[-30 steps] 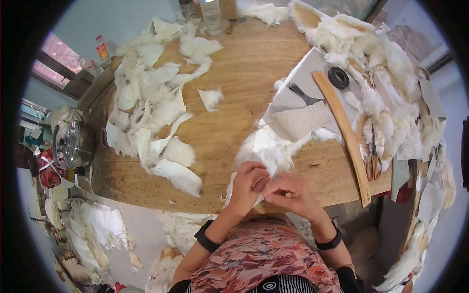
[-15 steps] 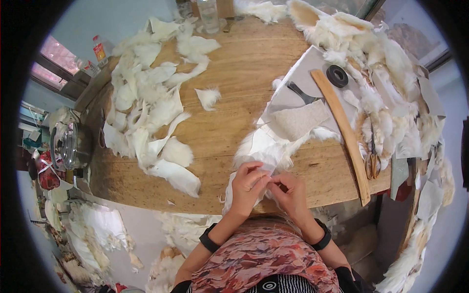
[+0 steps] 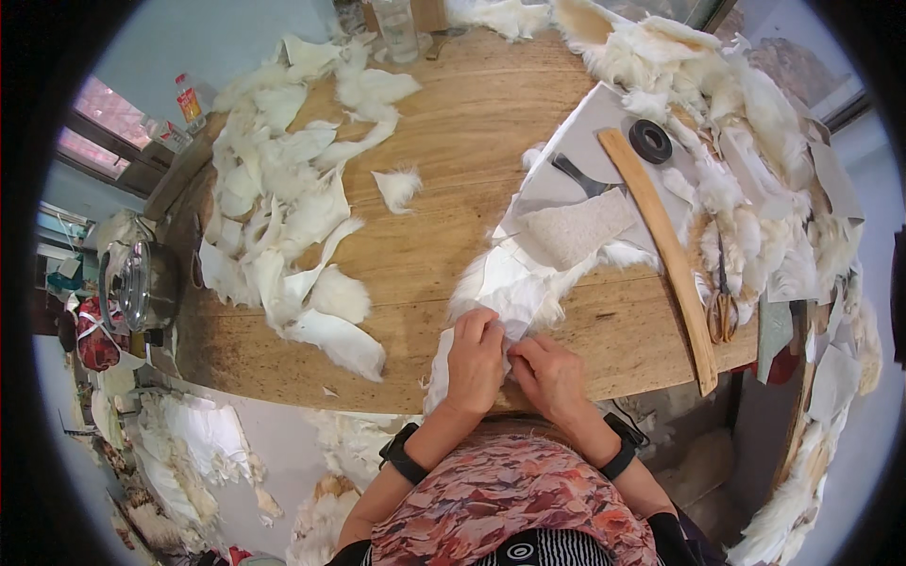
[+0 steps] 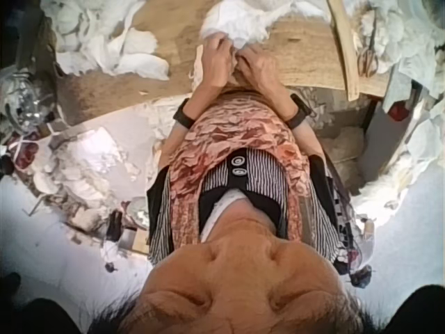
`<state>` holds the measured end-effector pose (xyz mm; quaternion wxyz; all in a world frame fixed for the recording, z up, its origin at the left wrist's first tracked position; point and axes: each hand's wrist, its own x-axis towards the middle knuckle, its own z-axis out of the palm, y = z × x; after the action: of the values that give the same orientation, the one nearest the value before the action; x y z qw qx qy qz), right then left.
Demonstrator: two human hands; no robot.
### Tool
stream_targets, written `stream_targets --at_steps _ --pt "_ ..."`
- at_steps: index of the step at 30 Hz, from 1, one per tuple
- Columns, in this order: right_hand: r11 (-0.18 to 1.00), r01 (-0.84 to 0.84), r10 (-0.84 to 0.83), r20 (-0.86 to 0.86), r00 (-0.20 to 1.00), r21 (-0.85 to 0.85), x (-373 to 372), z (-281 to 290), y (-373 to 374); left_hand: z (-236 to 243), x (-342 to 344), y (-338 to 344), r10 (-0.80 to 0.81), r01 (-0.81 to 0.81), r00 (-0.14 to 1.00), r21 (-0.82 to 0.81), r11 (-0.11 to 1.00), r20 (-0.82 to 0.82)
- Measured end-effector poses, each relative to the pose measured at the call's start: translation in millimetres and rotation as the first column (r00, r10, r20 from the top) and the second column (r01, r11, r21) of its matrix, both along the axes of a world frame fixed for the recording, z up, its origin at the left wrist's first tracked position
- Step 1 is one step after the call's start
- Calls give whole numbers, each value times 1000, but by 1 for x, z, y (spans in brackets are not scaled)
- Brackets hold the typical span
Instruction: Hand-sewing fur pieces and trimming leather material with a knife using a wooden guide in a workshop.
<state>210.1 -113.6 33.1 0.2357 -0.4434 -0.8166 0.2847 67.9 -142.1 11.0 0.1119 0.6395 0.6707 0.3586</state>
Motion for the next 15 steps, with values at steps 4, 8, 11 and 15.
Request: stream_targets --at_steps 4,8,11,15 --pt "999 30 -30 -1 1000 -24 2 -1 1 1 1 2 2 -2 1000 -12 1000 20" --pt "997 73 -71 -68 995 33 24 14 21 -1 -1 3 4 -8 997 50 999 72" --pt "988 137 -127 -137 982 66 61 10 47 0 0 3 26 -32 990 40 999 141" --pt "917 328 -387 -306 870 -227 75 22 60 -5 0 4 16 -17 999 27 999 29"
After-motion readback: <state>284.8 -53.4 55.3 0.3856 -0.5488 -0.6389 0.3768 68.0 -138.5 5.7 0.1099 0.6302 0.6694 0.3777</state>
